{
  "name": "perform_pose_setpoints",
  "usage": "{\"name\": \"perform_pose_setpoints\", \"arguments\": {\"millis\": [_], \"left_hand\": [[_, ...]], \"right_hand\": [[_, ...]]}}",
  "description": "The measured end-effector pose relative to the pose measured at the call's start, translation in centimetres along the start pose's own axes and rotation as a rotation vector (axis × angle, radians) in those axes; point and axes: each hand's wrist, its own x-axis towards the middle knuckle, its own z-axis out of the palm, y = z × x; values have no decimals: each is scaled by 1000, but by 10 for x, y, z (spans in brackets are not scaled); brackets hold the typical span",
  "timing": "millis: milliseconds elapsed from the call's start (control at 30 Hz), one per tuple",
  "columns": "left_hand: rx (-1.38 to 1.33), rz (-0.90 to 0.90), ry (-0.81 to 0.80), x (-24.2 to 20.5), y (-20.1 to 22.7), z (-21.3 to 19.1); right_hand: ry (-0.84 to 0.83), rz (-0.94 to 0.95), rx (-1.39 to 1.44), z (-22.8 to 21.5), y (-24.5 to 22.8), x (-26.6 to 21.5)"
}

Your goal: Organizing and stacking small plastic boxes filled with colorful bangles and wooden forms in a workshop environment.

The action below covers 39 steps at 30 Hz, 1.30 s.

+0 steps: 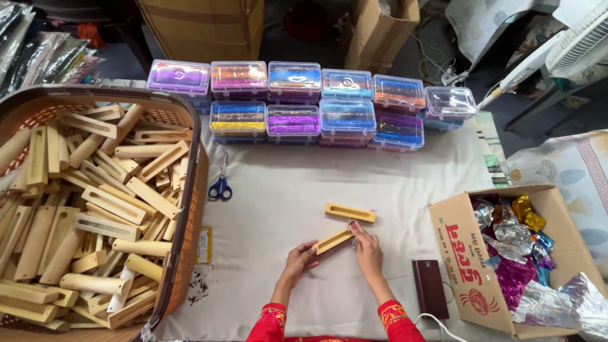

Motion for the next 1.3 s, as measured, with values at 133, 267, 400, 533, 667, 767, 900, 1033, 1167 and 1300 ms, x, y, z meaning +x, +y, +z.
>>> {"name": "perform_pose_setpoints", "arguments": {"millis": [133, 267, 400, 533, 667, 767, 900, 1033, 1167, 1300], "left_hand": [[-15, 11, -3, 4, -7, -5], [-23, 27, -55, 4, -5, -8], [-40, -8, -67, -7, 5, -3], [-30, -11, -67, 1, -2, -9], [-46, 8, -83, 12, -9, -11], [-52, 12, -80, 14, -18, -14], [-42, 12, -61, 5, -1, -5], [-22, -4, -40, 3, -6, -11], [-44, 13, -70, 7, -5, -10], [-55, 29, -93, 1, -3, -8]], "right_hand": [[28, -122, 43, 33, -28, -35], [-58, -278, 30, 31, -54, -45], [-168, -244, -81, 6, -15, -13], [-56, -131, -112, 5, -5, -10], [56, -245, -38, 25, -33, -35], [-16, -315, 8, 27, -54, -51], [-110, -221, -53, 17, -25, -26], [-81, -78, -68, 7, -5, -14], [25, -108, -50, 23, -17, -30], [-17, -338, 31, 36, -50, -52]]}}
